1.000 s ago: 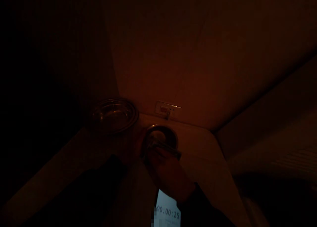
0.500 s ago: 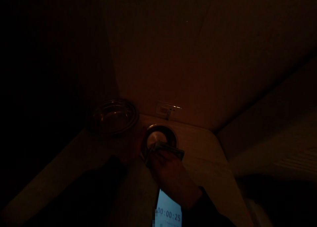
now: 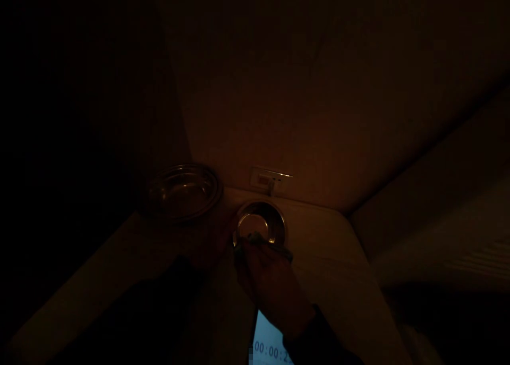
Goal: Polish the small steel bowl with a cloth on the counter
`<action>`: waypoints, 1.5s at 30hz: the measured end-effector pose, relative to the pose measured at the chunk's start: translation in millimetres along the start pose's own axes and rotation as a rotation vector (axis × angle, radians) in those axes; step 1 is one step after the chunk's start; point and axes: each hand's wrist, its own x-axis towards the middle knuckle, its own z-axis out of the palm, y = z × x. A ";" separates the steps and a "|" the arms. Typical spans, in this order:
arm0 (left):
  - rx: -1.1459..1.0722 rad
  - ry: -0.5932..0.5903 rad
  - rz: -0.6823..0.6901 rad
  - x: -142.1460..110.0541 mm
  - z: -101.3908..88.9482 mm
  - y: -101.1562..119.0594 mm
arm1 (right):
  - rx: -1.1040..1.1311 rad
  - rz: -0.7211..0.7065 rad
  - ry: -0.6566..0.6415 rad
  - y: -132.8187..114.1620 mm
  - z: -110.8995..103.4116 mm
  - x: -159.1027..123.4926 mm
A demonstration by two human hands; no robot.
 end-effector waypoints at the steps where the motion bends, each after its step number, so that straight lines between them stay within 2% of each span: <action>1: 0.019 -0.011 -0.014 -0.3 0.4 -0.4 | 0.003 0.000 0.010 -0.1 0.5 0.1; 4: 0.086 -0.025 -0.023 -1.0 1.4 -0.8 | -0.002 -0.007 0.027 -2.7 2.1 0.8; 8: 0.069 0.020 -0.008 -1.5 2.3 1.8 | -0.014 -0.021 -0.040 -3.9 1.4 -2.1; 12: 0.073 0.010 0.017 -0.2 2.8 0.4 | -0.075 -0.098 -0.097 9.0 -1.7 -17.7; 17: 0.193 0.029 0.032 -0.4 1.0 -14.5 | -0.126 -0.157 -0.127 23.2 -7.8 -33.1; 20: 0.303 0.019 0.056 -2.4 -0.9 -21.5 | -0.084 -0.113 -0.164 14.2 -9.7 -23.1; 26: 0.236 0.017 0.014 -1.7 -2.9 -13.1 | 0.056 -0.004 -0.133 -7.4 -3.6 6.7; 29: 0.186 -0.015 -0.013 -0.7 -3.1 -5.5 | 0.033 0.000 -0.126 -7.4 -2.7 5.2; 36: 0.164 -0.024 -0.005 -2.5 -1.0 0.0 | -0.135 -0.021 -0.227 -2.0 -13.2 -15.5; 40: 0.217 -0.042 0.008 -1.1 -2.3 -1.3 | -0.144 -0.029 -0.203 -4.7 -5.2 -8.7; 45: 0.232 -0.039 -0.008 1.0 -5.2 -8.3 | -0.134 0.027 -0.151 -10.4 0.6 5.4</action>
